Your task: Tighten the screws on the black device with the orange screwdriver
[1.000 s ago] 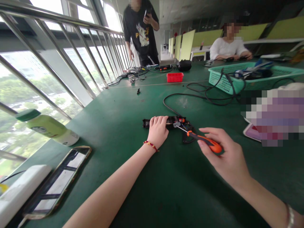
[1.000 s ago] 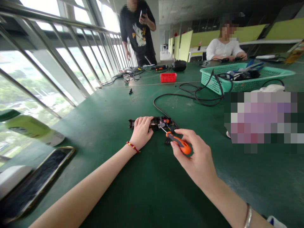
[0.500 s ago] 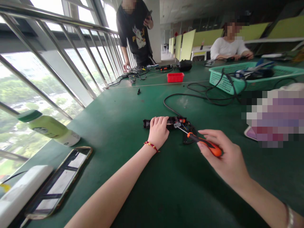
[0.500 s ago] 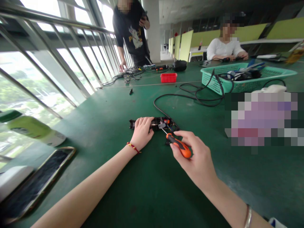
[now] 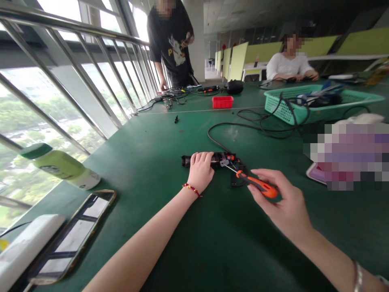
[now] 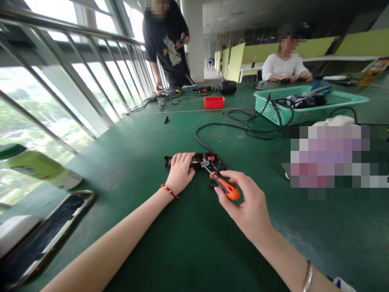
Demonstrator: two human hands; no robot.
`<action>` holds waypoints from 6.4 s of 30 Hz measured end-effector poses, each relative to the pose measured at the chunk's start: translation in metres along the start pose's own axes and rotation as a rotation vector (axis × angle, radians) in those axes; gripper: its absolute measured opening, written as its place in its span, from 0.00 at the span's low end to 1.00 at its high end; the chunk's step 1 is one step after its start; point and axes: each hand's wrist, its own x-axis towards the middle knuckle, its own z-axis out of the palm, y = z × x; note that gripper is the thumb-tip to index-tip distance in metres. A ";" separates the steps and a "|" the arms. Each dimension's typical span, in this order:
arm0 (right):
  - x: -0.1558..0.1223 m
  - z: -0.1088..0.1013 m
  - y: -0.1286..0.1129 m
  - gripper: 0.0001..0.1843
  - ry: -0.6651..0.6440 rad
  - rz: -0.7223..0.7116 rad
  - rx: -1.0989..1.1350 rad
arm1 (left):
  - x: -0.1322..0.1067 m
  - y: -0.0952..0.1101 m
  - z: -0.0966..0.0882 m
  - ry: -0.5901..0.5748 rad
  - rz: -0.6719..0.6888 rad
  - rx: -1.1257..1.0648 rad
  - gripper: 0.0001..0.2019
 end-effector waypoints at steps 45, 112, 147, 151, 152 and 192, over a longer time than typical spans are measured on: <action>-0.002 0.003 0.002 0.14 0.045 0.077 0.048 | 0.000 0.001 -0.002 0.004 -0.002 0.024 0.22; 0.000 0.003 0.002 0.10 0.018 -0.005 0.008 | 0.000 -0.001 0.001 0.012 0.008 0.040 0.22; 0.006 -0.008 0.008 0.06 0.021 0.204 -0.037 | 0.000 0.000 -0.001 0.004 0.003 0.029 0.22; 0.005 -0.007 0.009 0.08 0.015 0.245 -0.014 | 0.000 0.000 -0.001 -0.002 0.002 0.036 0.22; 0.005 -0.007 0.010 0.09 0.023 0.259 -0.007 | 0.000 0.000 -0.001 -0.003 0.002 0.035 0.22; 0.003 -0.007 0.007 0.17 -0.123 0.199 0.078 | 0.000 0.000 0.001 0.006 0.002 0.045 0.21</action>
